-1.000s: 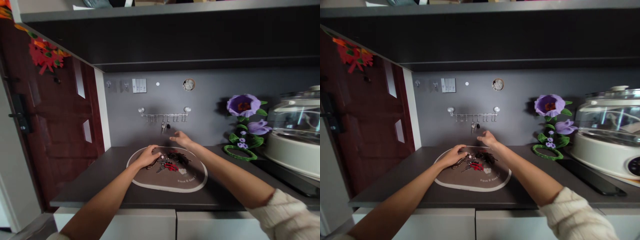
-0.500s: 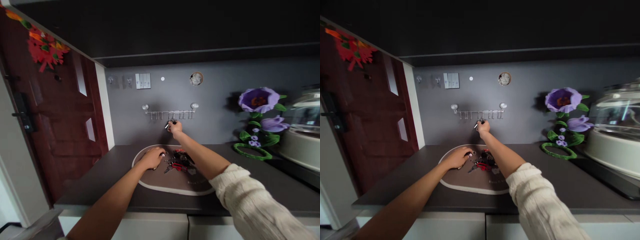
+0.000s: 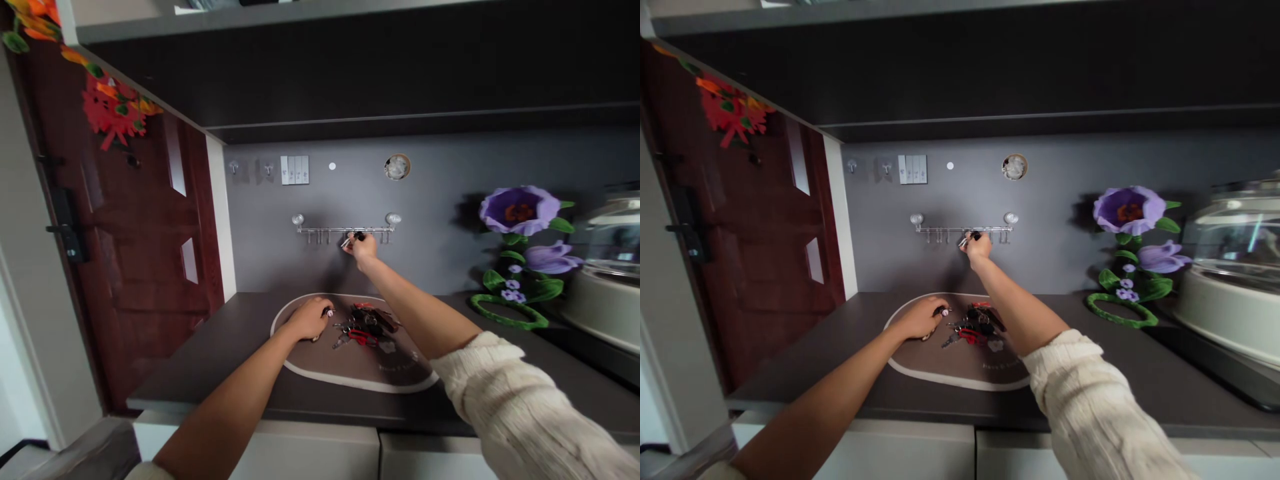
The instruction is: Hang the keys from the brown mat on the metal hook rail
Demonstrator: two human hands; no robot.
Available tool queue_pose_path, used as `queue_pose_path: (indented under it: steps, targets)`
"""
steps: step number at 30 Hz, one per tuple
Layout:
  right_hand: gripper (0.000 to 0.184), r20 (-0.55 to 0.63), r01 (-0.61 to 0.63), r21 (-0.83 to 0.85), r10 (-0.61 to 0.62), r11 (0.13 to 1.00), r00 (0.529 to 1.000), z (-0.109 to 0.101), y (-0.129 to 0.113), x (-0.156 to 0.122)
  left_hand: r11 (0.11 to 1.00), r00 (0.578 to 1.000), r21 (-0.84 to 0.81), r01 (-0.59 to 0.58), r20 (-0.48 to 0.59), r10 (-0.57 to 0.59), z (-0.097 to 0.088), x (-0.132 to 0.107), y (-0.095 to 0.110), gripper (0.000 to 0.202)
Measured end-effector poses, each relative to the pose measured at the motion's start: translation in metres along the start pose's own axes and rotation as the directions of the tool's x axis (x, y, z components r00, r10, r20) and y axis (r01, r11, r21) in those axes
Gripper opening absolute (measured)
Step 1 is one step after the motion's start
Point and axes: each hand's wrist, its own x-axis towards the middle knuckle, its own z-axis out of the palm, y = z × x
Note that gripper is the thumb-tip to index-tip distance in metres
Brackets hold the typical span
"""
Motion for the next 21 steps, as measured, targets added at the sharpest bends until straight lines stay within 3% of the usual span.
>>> queue_pose_path:
  steps: [4,7,10,13,15,16,18,21]
  targets:
    - [0.014,0.065,0.028,0.025,-0.030,0.999,0.997,0.004,-0.014,-0.003,0.999,0.999,-0.014,-0.034,-0.021,0.034,0.002,0.001,-0.002,0.032]
    - [0.014,0.187,-0.034,0.079,0.019,0.996,0.982,-0.001,-0.018,-0.026,1.000,1.000,-0.019,-0.024,-0.017,0.023,0.001,0.001,-0.002,0.033]
    - [0.011,0.225,-0.203,0.078,0.181,0.976,0.957,-0.012,-0.005,-0.064,1.000,1.000,-0.021,-0.003,-0.010,0.003,-0.001,0.001,-0.003,0.033]
    - [0.009,0.151,-0.305,-0.015,0.304,0.952,0.941,-0.029,0.023,-0.104,0.999,1.000,-0.040,0.000,-0.010,0.000,-0.002,0.001,-0.004,0.033]
    - [0.011,0.064,-0.242,-0.171,0.256,0.955,0.965,-0.040,0.042,-0.125,0.998,1.000,-0.056,0.008,-0.018,-0.009,-0.002,0.000,-0.004,0.031]
    - [0.014,0.062,-0.149,-0.271,0.172,0.951,0.983,-0.046,0.050,-0.132,0.998,1.000,-0.061,0.010,-0.021,-0.012,-0.003,-0.001,-0.004,0.030]
    - [0.021,0.172,0.067,-0.453,0.014,0.889,0.985,-0.054,0.060,-0.139,0.998,0.999,-0.065,0.013,-0.030,-0.015,-0.003,-0.003,-0.003,0.029]
    - [0.023,0.417,0.336,-0.604,-0.073,0.723,0.906,-0.065,0.063,-0.136,0.998,0.999,-0.068,0.010,-0.036,-0.013,-0.004,-0.005,-0.002,0.030]
